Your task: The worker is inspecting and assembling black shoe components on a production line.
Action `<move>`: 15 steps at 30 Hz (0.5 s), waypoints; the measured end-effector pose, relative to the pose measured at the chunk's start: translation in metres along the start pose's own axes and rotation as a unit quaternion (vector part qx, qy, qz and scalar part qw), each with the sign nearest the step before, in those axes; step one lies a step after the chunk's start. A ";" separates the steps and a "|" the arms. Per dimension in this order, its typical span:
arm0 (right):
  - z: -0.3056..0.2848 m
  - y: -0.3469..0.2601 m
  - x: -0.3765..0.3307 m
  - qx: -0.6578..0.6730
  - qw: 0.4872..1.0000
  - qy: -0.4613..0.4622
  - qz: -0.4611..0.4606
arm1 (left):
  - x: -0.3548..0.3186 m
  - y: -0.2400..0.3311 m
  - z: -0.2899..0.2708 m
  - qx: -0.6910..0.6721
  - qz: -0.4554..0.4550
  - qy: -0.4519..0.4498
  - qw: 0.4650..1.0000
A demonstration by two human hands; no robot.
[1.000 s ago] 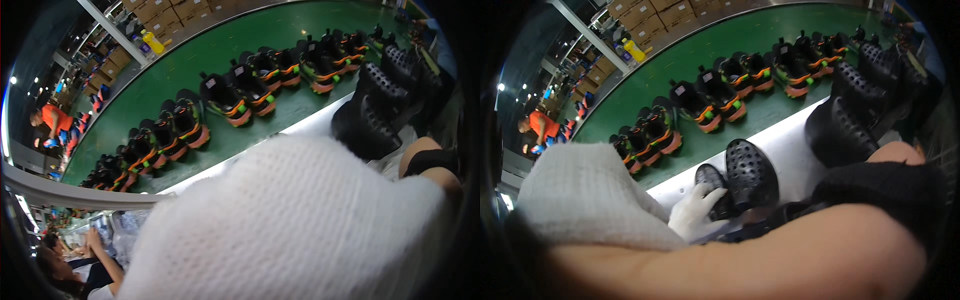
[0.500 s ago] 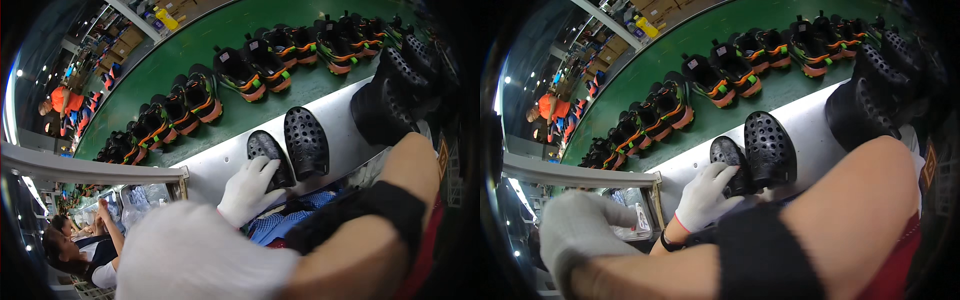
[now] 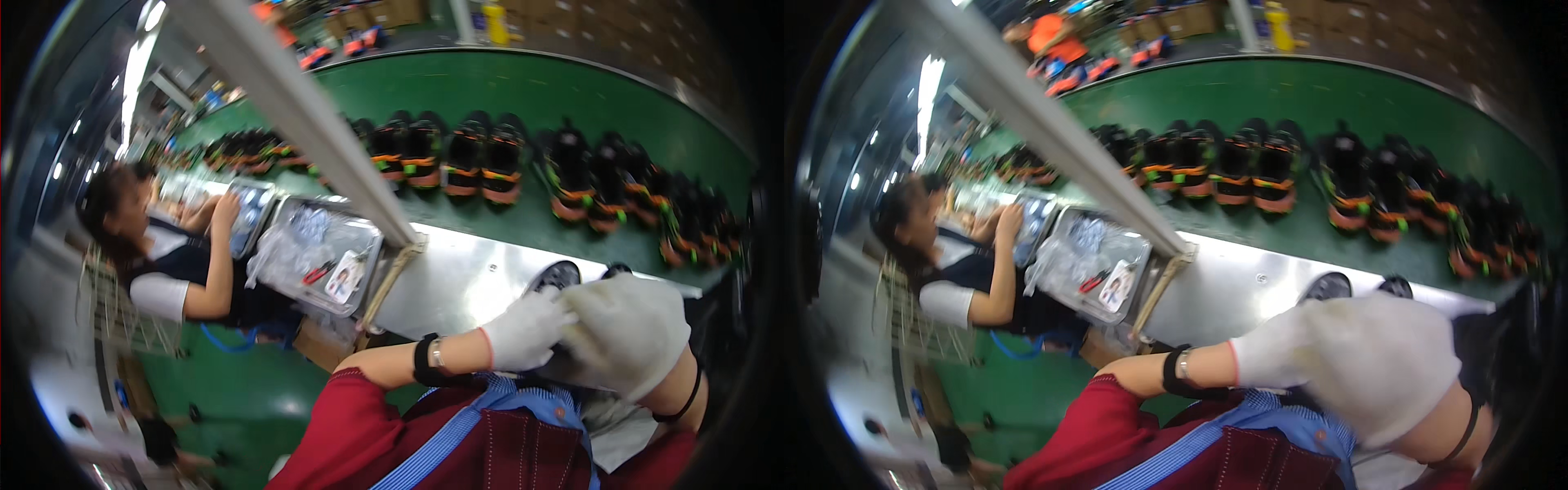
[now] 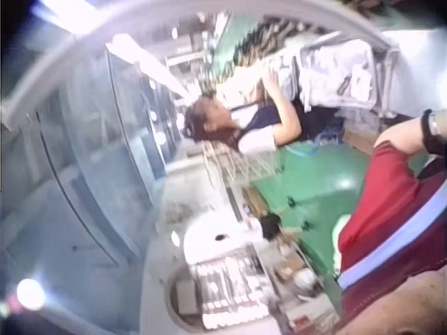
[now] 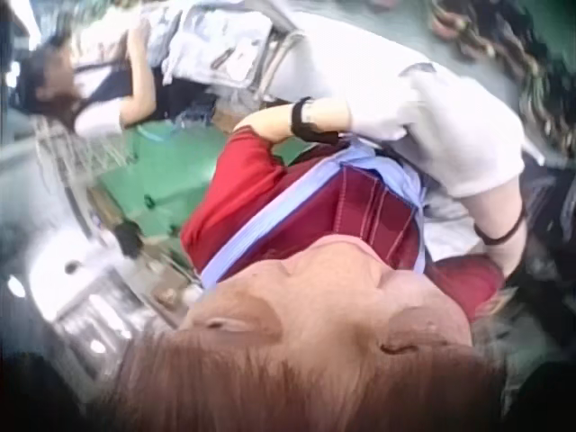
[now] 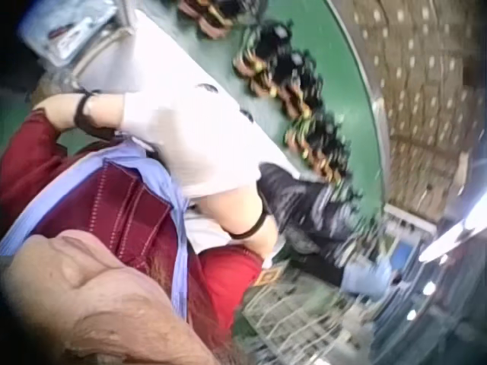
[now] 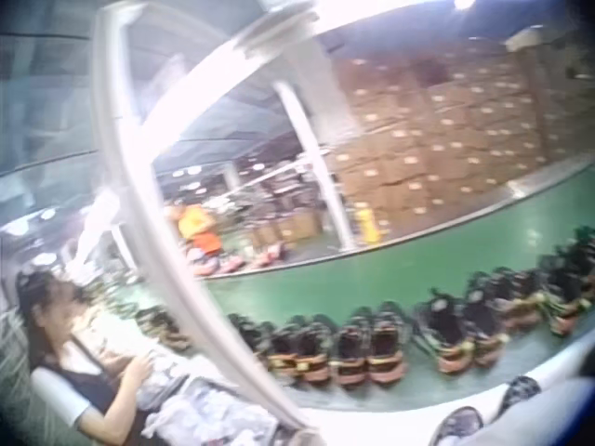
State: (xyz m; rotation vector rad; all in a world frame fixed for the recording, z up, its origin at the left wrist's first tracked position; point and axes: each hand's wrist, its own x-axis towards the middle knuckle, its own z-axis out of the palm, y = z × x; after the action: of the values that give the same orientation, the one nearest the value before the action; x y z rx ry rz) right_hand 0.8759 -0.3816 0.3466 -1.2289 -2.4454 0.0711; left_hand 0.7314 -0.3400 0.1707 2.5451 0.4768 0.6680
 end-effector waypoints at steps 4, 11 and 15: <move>0.041 0.057 -0.029 0.019 0.994 0.012 0.106 | 0.008 0.014 -0.011 0.067 -0.058 -0.073 0.993; 0.076 0.087 -0.079 0.067 0.988 -0.037 0.134 | 0.009 0.016 -0.005 0.052 -0.042 -0.079 0.995; 0.081 0.075 -0.072 0.071 0.992 0.014 0.104 | 0.009 0.010 -0.015 0.087 -0.046 -0.045 0.994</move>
State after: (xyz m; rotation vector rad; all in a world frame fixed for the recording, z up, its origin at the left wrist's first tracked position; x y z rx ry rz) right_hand 0.9410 -0.3819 0.2321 -1.4052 -2.2385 0.2798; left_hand 0.7330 -0.3391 0.1903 2.6826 0.6403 0.4952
